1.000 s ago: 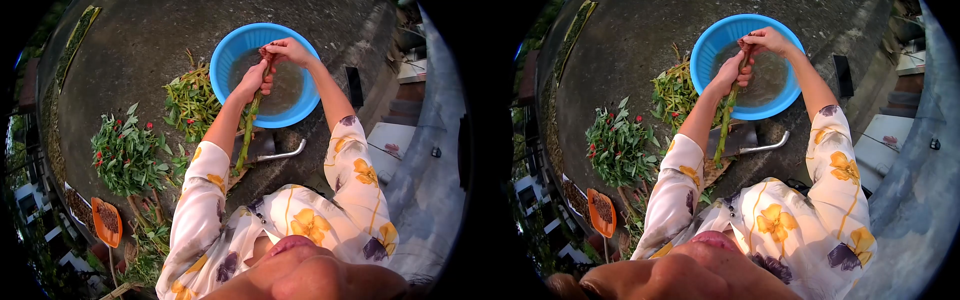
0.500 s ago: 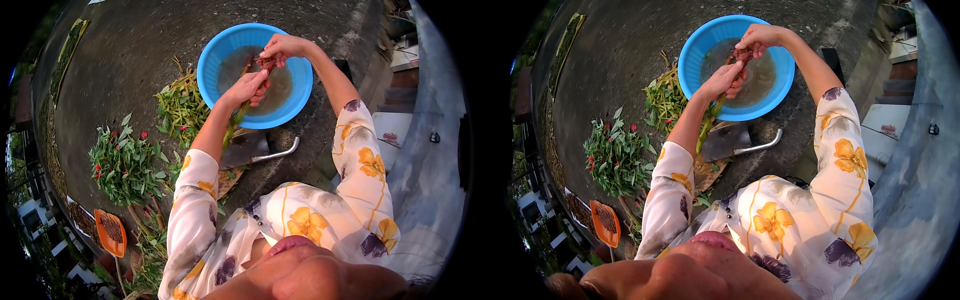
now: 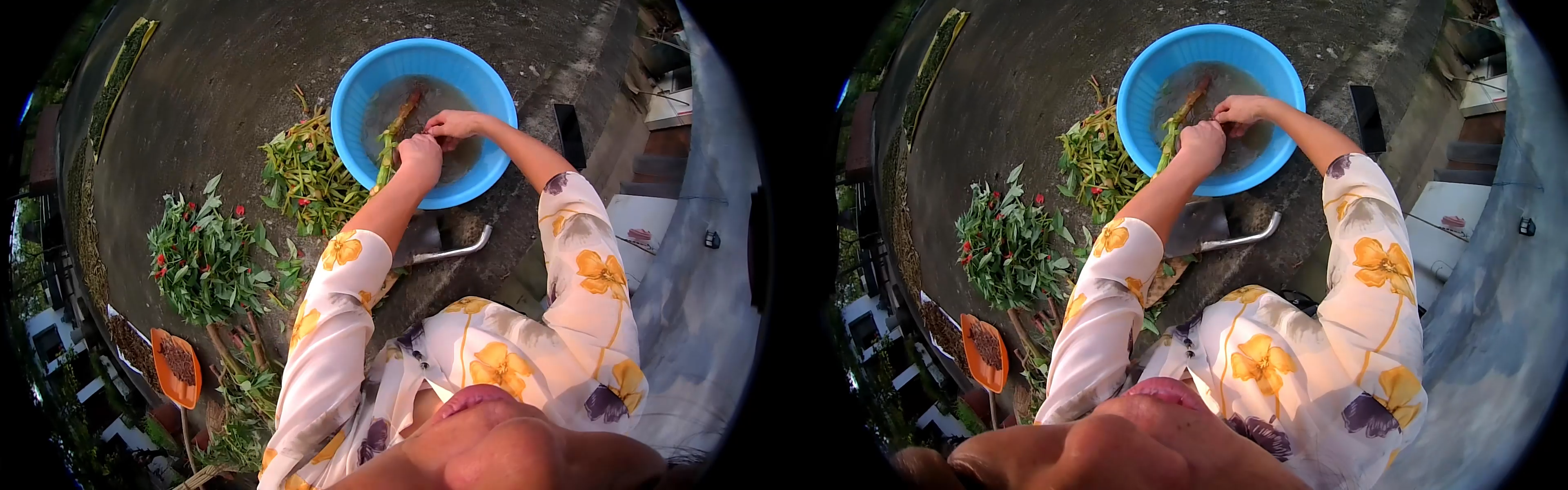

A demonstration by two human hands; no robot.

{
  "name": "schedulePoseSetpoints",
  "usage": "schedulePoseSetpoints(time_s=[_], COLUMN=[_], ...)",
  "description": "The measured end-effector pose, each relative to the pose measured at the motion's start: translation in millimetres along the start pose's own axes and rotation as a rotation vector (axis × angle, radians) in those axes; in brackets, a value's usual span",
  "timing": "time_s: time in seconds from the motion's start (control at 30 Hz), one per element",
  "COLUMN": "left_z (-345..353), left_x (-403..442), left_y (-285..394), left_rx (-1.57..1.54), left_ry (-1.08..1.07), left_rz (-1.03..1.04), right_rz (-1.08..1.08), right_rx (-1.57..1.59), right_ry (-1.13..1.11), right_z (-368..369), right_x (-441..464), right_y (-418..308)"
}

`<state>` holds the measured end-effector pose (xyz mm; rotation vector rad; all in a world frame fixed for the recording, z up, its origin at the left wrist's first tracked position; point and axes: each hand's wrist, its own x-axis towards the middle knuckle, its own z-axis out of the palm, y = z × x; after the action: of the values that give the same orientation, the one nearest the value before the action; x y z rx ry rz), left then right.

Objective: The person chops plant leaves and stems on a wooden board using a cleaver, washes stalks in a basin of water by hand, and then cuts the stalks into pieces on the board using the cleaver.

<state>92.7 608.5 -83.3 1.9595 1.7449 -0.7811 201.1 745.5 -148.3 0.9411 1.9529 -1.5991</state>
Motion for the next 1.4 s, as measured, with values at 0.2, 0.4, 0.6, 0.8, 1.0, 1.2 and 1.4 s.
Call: schedulePoseSetpoints(time_s=[0.2, 0.4, 0.6, 0.8, 1.0, 1.2, 1.4], left_z=[6, 27, 9, 6, 16, 1, 0], left_x=[3, -1, -28, -17, -3, 24, 20], left_y=[3, -22, -85, -109, -86, -50, -46], left_rx=[0.062, -0.013, -0.350, -1.082, -1.234, -0.754, -0.537], left_ry=[-0.028, 0.163, 0.196, 0.120, 0.011, -0.085, -0.155], left_rz=[-0.092, -0.095, 0.213, 0.263, 0.168, -0.140, -0.091], right_rz=[-0.311, -0.056, -0.042, -0.318, -0.001, 0.366, 0.315], right_rx=[-0.437, 0.057, 0.583, 0.983, 1.086, 0.583, 0.339], right_ry=[0.185, -0.153, -0.361, -0.221, -0.075, 0.276, 0.205], right_z=[10, 9, 7, -3, 6, 17, 20], right_x=[24, 16, -12, -28, -11, 5, 9], right_y=[8, 9, -5, -12, 11, -16, -7])
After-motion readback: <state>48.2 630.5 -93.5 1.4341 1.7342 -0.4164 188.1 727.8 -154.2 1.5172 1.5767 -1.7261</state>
